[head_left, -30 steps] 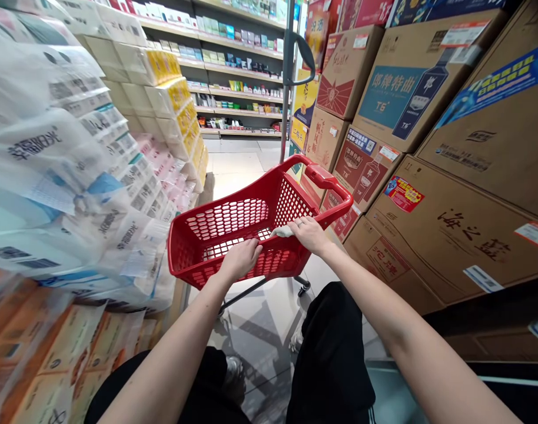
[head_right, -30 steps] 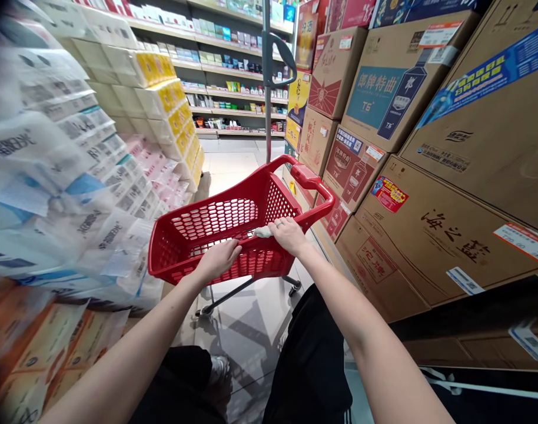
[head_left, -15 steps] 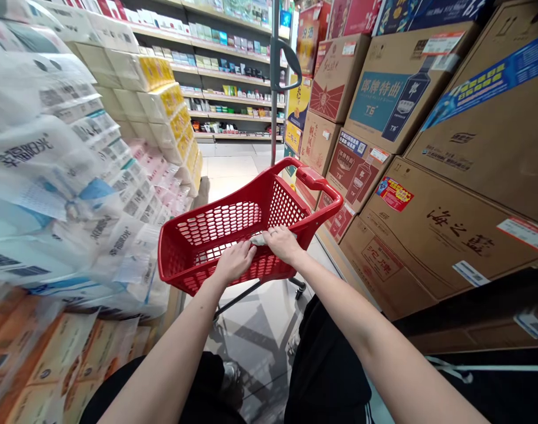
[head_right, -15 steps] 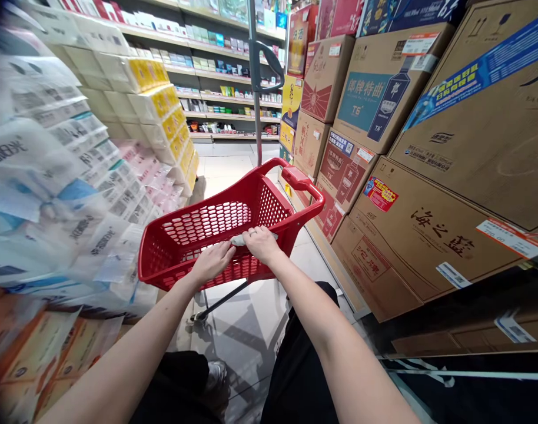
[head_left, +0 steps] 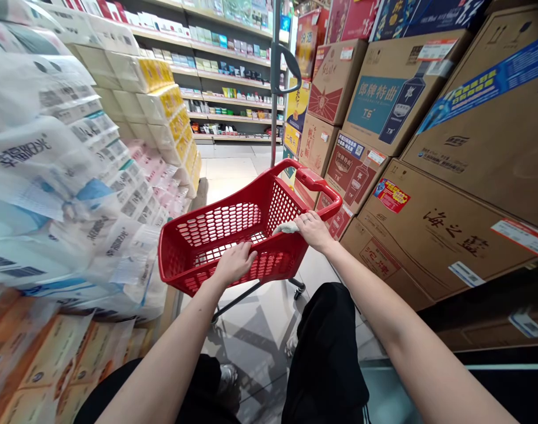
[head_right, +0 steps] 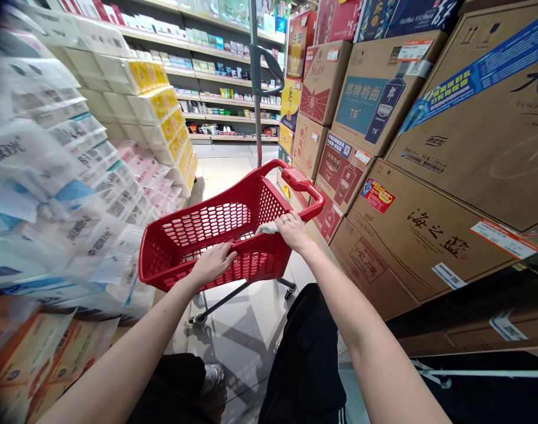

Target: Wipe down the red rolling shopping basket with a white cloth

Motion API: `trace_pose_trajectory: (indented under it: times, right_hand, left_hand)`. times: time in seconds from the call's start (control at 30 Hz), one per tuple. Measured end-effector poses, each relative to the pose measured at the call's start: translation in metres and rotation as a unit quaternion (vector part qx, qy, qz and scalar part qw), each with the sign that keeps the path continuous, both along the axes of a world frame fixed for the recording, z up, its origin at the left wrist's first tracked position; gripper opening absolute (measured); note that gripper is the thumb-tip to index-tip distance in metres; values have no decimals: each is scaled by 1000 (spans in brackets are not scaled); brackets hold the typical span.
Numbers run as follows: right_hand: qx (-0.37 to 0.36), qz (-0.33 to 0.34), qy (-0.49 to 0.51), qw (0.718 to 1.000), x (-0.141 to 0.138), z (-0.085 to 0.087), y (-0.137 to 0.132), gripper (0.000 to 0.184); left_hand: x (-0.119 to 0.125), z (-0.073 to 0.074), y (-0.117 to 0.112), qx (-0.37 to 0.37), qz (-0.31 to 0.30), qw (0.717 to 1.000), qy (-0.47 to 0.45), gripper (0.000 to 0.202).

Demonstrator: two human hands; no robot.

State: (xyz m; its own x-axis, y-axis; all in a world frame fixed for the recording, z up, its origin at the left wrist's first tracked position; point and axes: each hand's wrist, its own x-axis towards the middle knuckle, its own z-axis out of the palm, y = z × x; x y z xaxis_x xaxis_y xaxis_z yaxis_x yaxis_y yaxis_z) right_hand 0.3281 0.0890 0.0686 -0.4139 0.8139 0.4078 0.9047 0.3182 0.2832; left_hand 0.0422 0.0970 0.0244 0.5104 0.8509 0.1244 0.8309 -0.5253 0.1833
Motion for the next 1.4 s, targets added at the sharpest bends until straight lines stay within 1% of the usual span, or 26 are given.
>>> trace_pose_trajectory:
  times: [0.1, 0.17, 0.2, 0.3, 0.4, 0.5, 0.6, 0.67, 0.73, 0.8, 0.87, 0.93, 0.97, 1.07, 1.13, 1.17, 1.2, 1.27, 1.33, 1.4]
  right_hand:
    - [-8, 13, 11, 1000, -1, -2, 0, 27]
    - [-23, 27, 22, 999, -1, 1, -1, 31]
    - [-30, 31, 30, 999, -1, 4, 0, 35]
    - [-42, 26, 53, 997, 1, 9, 3, 47]
    - [-39, 9, 68, 997, -1, 8, 9, 46]
    - [-9, -16, 97, 995, -15, -3, 10, 39]
    - [30, -38, 134, 990, -47, -23, 5, 32]
    - [29, -21, 145, 989, -75, -38, 1, 29]
    - [19, -2, 152, 988, -98, -49, -3, 27]
    - [7, 16, 152, 988, -108, -53, -4, 26]
    - [-7, 46, 134, 990, -102, -50, -5, 27]
    - [-15, 68, 111, 991, -81, -42, -5, 29]
    - [-13, 68, 105, 992, -67, -37, -5, 30]
    - [16, 37, 108, 993, -24, -25, -4, 31]
    - [45, 13, 120, 992, -3, -22, -3, 34]
    - [59, 1, 129, 990, 2, -23, -2, 34]
    - [72, -14, 142, 987, 4, -26, -2, 35]
    - [89, -41, 168, 981, -2, -36, -3, 36]
    - [93, -55, 190, 976, -17, -48, -8, 37]
    - [83, -45, 195, 976, -35, -57, -15, 37]
  left_hand:
    - [-3, 1, -3, 18, -30, 999, -3, 48]
    - [-10, 3, -2, 1, -27, 1000, 3, 52]
    - [-16, 5, -1, -19, -13, 1000, 11, 52]
    - [-41, 6, 4, -86, 57, 994, 46, 54]
    - [-62, 4, 8, -100, 88, 988, 72, 58]
    - [-67, 1, 8, -89, 103, 987, 86, 58]
    - [-60, -1, 7, -92, 110, 986, 87, 57]
    - [-55, -1, 5, -94, 108, 986, 83, 57]
    - [-52, -2, 4, -94, 99, 988, 76, 58]
    - [-52, -1, 2, -97, 83, 990, 67, 59]
    - [-53, 0, 1, -102, 74, 990, 57, 59]
    - [-54, 1, -1, -109, 75, 990, 48, 58]
    - [-54, 2, -1, -111, 80, 990, 44, 58]
    - [-52, 1, -3, -114, 96, 988, 40, 57]
    - [-48, 0, -4, -110, 99, 988, 39, 59]
    - [-46, -1, -5, -108, 97, 989, 37, 60]
    - [-44, -2, -6, -107, 94, 989, 35, 60]
    - [-39, -3, -7, -108, 91, 990, 30, 62]
    - [-35, -4, -8, -110, 91, 989, 28, 62]
    - [-33, -4, -8, -107, 89, 990, 30, 62]
